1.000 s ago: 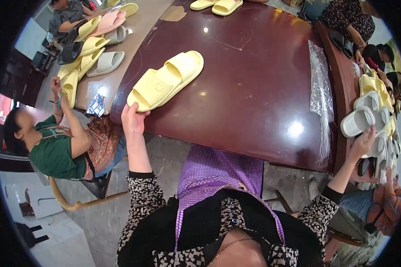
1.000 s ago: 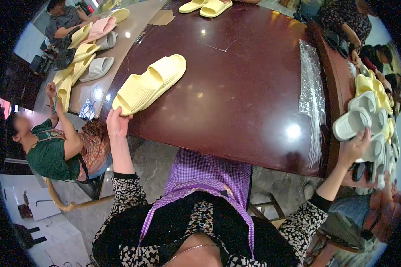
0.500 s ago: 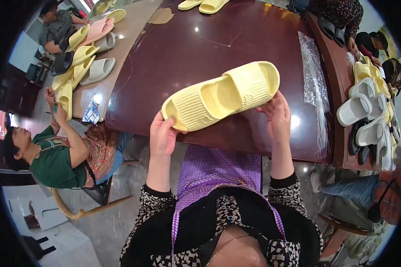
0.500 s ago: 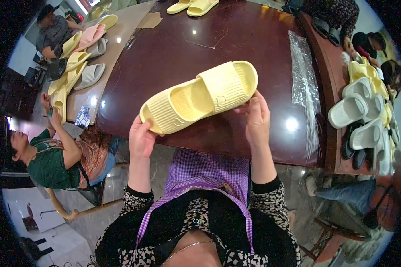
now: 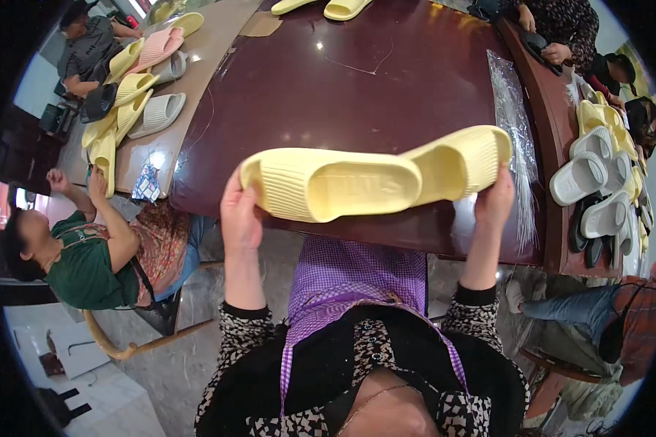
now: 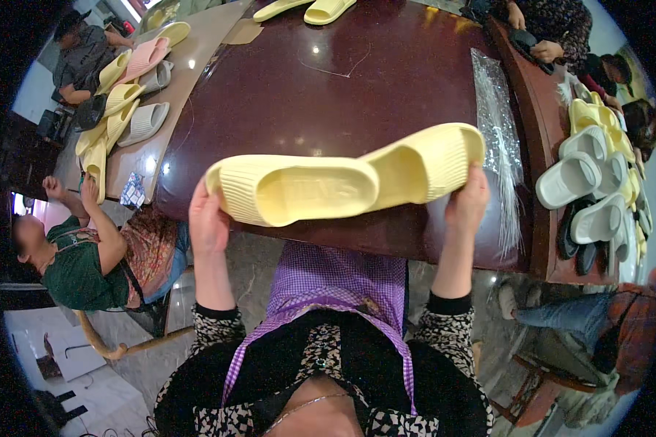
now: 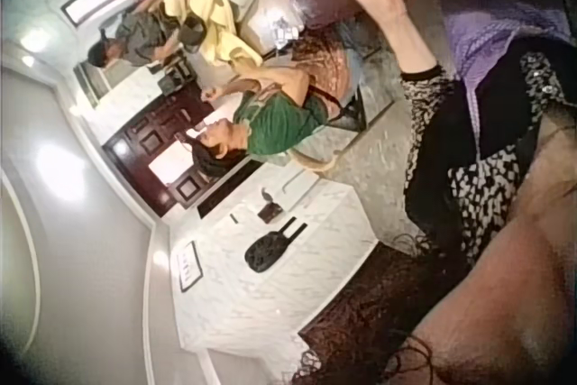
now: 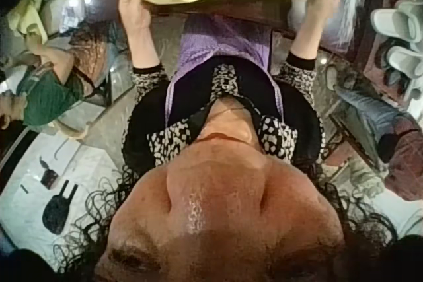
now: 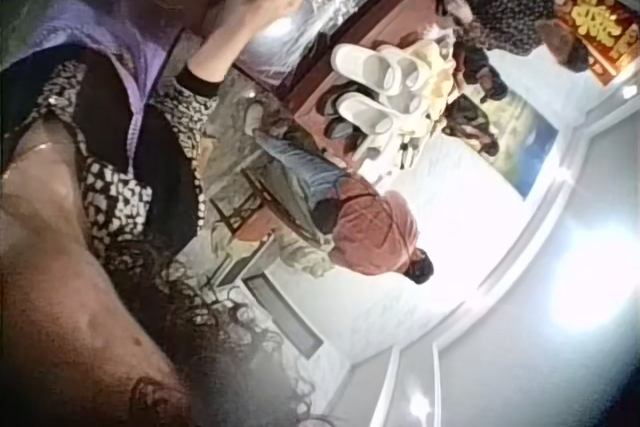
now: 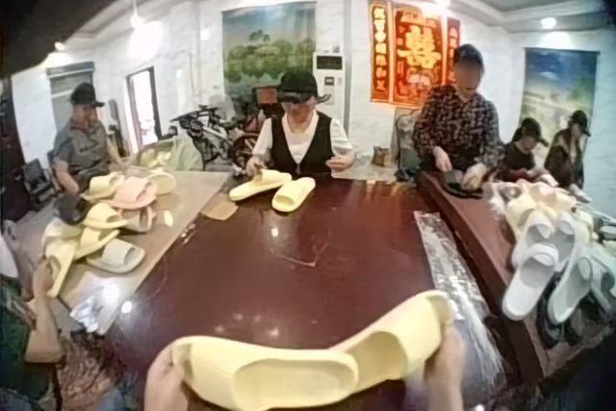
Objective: The person pairs slippers together by threading plastic fastener ties through them by hand.
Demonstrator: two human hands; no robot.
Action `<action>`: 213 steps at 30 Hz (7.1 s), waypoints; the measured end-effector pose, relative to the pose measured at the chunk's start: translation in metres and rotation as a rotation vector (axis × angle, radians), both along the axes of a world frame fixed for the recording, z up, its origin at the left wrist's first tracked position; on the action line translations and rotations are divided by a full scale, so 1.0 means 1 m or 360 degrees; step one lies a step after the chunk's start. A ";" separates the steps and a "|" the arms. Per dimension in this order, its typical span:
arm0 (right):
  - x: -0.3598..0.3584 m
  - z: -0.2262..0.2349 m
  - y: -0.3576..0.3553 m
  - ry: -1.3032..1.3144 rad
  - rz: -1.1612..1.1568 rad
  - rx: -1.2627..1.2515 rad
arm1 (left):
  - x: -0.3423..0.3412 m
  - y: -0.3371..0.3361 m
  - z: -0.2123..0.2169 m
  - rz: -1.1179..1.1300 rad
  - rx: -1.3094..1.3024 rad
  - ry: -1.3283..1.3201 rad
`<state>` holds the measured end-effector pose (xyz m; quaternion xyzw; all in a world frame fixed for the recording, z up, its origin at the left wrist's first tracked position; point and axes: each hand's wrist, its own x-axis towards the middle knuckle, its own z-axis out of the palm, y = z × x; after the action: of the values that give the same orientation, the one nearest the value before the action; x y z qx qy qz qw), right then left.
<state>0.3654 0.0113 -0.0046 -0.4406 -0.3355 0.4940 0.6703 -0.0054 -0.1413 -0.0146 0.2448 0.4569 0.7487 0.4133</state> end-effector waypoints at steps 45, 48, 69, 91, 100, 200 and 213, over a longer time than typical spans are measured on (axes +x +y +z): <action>0.109 -0.029 -0.133 -0.0763 0.0500 -0.0630 | 0.260 0.095 -0.003 -0.0945 0.1147 0.2037; 0.100 -0.021 -0.134 -0.0642 0.0647 -0.0563 | 0.284 0.101 -0.012 -0.1100 0.1286 0.2231; 0.136 -0.067 0.058 -0.2948 -0.0329 -0.0080 | 0.214 0.084 0.003 -0.0942 0.0733 0.1690; 0.023 0.048 -0.027 -0.1635 0.0130 0.0644 | 0.144 0.065 0.034 -0.0663 0.0006 0.0370; -0.034 0.056 -0.048 -0.1131 0.0922 0.0697 | 0.176 0.062 0.041 -0.1300 -0.0134 0.0695; -0.139 -0.031 0.072 -0.1046 0.1434 0.0442 | 0.086 0.161 0.002 -0.0428 -0.0075 0.0492; -0.135 -0.022 0.062 -0.0629 0.1205 0.0255 | 0.082 0.165 -0.022 -0.0663 -0.0016 -0.0244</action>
<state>0.2302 0.0733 -0.0261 -0.3192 -0.6326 0.5836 0.3967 0.0765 0.0235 -0.0371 0.2741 0.3674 0.6614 0.5937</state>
